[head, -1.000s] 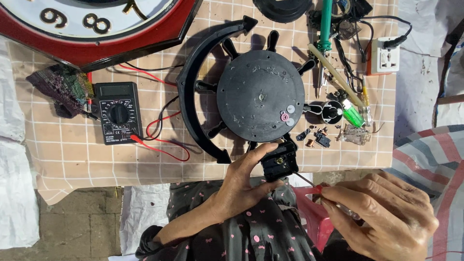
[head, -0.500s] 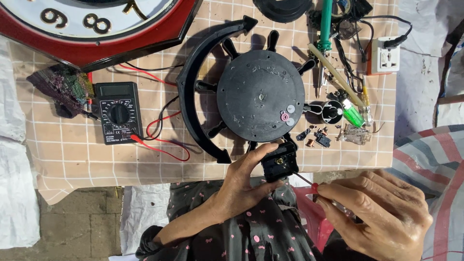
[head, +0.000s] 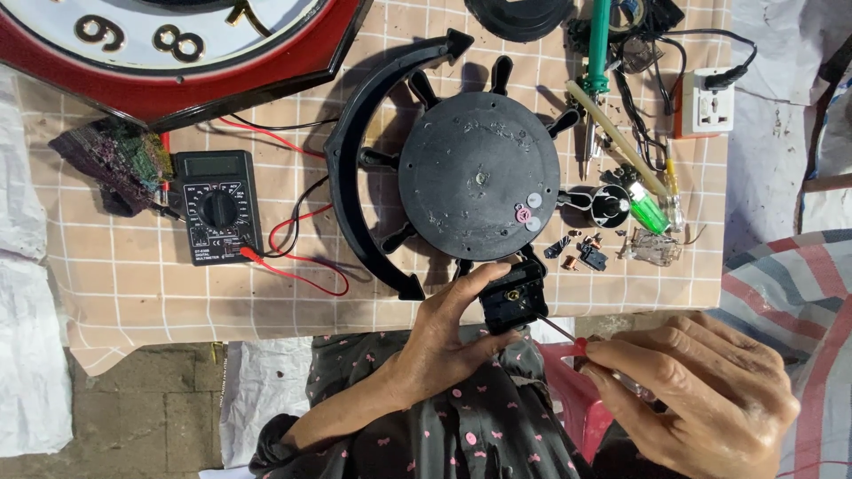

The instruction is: Repairing a clock mechanism by disassembling and reassembling internal components using a screwdriver.

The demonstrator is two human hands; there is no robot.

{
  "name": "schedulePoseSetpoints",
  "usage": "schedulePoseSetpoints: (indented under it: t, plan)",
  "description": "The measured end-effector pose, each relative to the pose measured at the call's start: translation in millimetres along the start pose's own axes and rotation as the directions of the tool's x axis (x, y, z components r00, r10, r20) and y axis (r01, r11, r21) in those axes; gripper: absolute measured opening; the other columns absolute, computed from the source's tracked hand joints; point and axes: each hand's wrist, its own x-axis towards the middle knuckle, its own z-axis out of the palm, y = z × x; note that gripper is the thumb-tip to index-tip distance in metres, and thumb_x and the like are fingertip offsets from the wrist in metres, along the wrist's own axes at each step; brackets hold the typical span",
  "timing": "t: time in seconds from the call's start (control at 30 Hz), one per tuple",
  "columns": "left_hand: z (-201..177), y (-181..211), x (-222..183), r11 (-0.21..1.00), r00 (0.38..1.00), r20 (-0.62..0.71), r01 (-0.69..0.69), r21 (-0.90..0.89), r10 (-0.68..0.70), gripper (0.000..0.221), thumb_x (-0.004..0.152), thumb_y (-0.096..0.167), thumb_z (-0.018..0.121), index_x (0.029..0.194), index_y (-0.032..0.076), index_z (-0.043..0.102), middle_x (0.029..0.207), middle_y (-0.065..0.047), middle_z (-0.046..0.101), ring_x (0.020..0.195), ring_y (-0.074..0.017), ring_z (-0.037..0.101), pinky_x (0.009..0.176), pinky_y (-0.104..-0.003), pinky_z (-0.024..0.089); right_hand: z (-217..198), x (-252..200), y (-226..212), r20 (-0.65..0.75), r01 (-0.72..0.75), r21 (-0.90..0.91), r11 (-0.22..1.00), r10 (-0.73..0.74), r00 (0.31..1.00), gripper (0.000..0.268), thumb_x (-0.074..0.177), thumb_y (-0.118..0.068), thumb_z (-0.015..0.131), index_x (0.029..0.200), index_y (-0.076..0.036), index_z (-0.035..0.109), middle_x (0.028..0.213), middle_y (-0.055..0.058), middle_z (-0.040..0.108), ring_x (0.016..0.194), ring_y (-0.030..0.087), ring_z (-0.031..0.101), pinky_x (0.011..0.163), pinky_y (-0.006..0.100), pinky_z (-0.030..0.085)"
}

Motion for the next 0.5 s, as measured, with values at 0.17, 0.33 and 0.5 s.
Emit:
schedulePoseSetpoints:
  t: [0.17, 0.33, 0.5]
  plan:
    - [0.4, -1.3, -0.6, 1.000, 1.000, -0.001, -0.007, -0.001, 0.007, 0.056, 0.078, 0.011, 0.066, 0.125, 0.009, 0.036, 0.126, -0.013, 0.047, 0.119, -0.0265, 0.047, 0.103, -0.037, 0.037, -0.9, 1.1, 3.1, -0.054, 0.033, 0.040, 0.999, -0.031, 0.998, 0.005, 0.071, -0.006, 0.064, 0.070, -0.003, 0.060, 0.062, 0.005, 0.059, 0.050, 0.018, 0.054, 0.051, 0.029, 0.045]
    - [1.3, -3.4, -1.4, 1.000, 1.000, -0.003, -0.006, 0.012, 0.006, 0.059, 0.075, 0.009, 0.069, 0.124, 0.008, 0.036, 0.124, -0.014, 0.048, 0.117, -0.0263, 0.049, 0.102, -0.036, 0.038, 0.2, -1.8, 3.6, -0.004, -0.009, -0.017, 1.000, 0.009, 1.000, 0.001, 0.074, -0.008, 0.062, 0.074, -0.007, 0.062, 0.065, 0.005, 0.060, 0.056, 0.019, 0.057, 0.053, 0.031, 0.046]
    - [-0.1, 0.5, -0.3, 1.000, 1.000, 0.004, -0.010, -0.015, 0.010, 0.059, 0.076, 0.008, 0.068, 0.125, 0.009, 0.035, 0.126, -0.013, 0.047, 0.119, -0.0262, 0.048, 0.103, -0.036, 0.037, 2.3, -2.5, 3.1, -0.007, 0.010, -0.024, 1.000, -0.010, 1.000, 0.001, 0.074, -0.008, 0.062, 0.074, -0.007, 0.062, 0.065, 0.006, 0.060, 0.057, 0.019, 0.058, 0.056, 0.031, 0.047]
